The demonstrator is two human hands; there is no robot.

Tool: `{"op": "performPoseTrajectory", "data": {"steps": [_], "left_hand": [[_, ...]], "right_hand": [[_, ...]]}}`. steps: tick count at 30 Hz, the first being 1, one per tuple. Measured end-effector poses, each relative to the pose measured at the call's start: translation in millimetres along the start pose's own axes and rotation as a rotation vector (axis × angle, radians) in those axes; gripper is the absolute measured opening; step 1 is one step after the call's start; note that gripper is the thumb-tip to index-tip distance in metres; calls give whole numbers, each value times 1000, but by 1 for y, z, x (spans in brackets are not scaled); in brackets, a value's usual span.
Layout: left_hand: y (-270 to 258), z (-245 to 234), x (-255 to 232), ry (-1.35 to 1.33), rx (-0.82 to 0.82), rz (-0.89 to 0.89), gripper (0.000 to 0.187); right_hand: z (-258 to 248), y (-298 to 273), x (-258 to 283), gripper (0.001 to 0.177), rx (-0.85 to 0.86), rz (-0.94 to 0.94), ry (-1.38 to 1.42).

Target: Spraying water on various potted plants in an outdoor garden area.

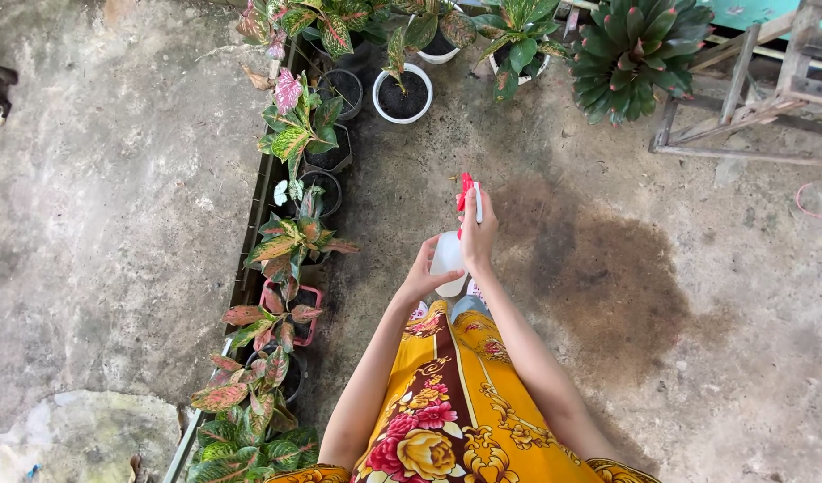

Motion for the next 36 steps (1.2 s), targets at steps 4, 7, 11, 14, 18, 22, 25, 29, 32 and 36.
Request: {"op": "performPoseTrajectory", "data": {"steps": [4, 7, 11, 14, 18, 22, 25, 29, 32, 36], "left_hand": [[6, 20, -4, -9, -10, -4, 101], [5, 36, -18, -5, -13, -4, 99], [11, 54, -25, 2, -15, 7, 97], [10, 68, -35, 7, -13, 8, 97], [21, 82, -27, 13, -22, 26, 99], [24, 95, -34, 4, -32, 20, 99], [29, 102, -29, -5, -37, 23, 100], [26, 113, -32, -11, -40, 13, 99], [30, 120, -29, -20, -43, 16, 100], [31, 129, -29, -38, -45, 19, 99]], "right_hand": [[-8, 18, 1, 51, 17, 6, -1], [-16, 32, 5, 49, 18, -13, 1], [-25, 52, 6, 49, 17, -10, -8], [-28, 67, 1, 47, 11, -16, -6], [-34, 84, -5, 44, 6, -21, 14], [-40, 90, 14, 48, 29, -24, 17], [-45, 96, 18, 53, 53, -29, -5], [-51, 104, 14, 54, 70, -35, 10], [-55, 111, 10, 54, 73, -38, 17], [-59, 119, 5, 54, 73, -44, 20]]}}
Point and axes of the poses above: each hand's wrist, its own y-axis towards the middle knuckle, its own z-axis out of the palm, x = y × z, the point moved 4 cm from there along y, towards the middle knuckle, and after that the axes turned 14 degrees about -x, right-handed, at the moved point
